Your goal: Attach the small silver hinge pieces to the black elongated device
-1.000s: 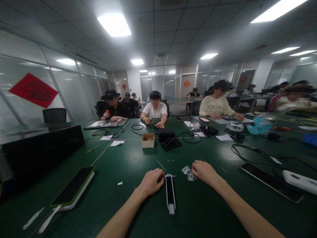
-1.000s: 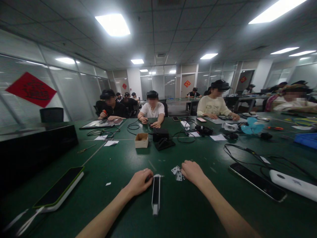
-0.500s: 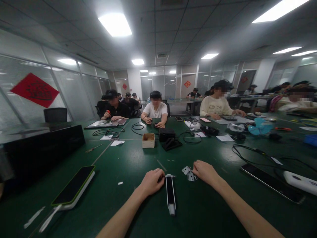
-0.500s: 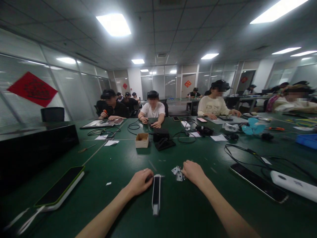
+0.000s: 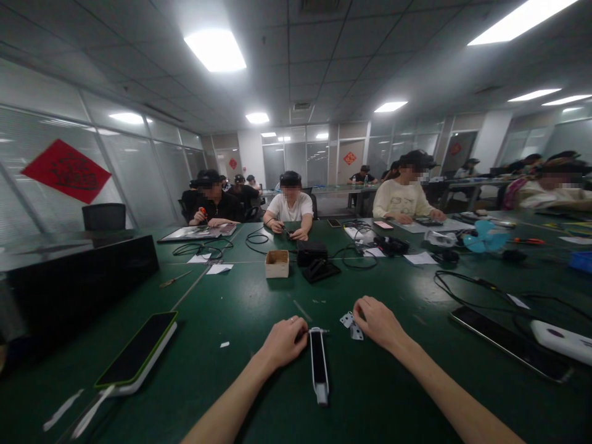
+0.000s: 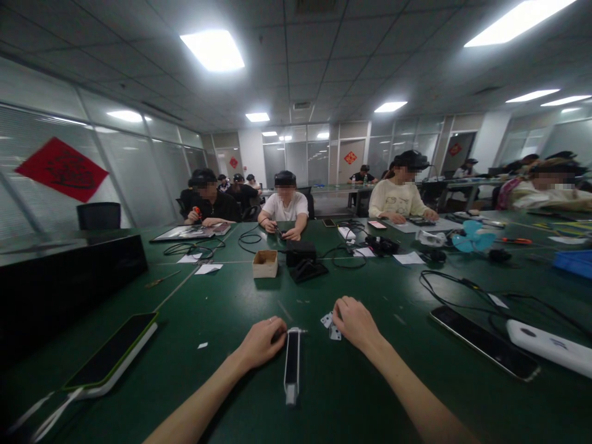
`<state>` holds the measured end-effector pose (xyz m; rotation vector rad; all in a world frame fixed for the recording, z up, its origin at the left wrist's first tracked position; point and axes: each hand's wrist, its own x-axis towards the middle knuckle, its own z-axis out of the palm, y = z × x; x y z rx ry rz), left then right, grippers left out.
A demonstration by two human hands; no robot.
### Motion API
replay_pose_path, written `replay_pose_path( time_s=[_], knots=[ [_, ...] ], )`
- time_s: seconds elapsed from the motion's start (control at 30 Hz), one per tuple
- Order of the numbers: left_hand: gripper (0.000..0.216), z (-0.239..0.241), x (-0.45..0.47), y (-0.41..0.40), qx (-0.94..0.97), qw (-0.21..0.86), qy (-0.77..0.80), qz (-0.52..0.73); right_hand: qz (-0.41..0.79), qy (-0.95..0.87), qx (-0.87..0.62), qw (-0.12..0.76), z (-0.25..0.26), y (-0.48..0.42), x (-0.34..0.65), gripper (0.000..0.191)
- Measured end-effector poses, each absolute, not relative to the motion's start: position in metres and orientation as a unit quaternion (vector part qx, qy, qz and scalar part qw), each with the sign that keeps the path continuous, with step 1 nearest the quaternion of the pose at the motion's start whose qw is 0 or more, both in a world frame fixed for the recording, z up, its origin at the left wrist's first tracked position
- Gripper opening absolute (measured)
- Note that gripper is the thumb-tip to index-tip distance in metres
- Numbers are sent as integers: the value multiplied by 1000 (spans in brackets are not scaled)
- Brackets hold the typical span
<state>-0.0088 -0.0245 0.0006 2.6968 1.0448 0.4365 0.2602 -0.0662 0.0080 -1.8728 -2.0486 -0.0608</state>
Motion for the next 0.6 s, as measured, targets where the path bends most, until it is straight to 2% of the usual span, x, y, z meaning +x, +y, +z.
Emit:
replay_pose_path(
  time_s=[0.3, 0.6],
  knots=[
    [9, 2, -6, -27, 919, 93, 351, 155, 66, -780, -567, 258, 1, -79, 213, 18],
    [11, 0, -6, -25, 920, 89, 350, 150, 105, -786, -554, 254, 2, -82, 210, 16]
  ],
)
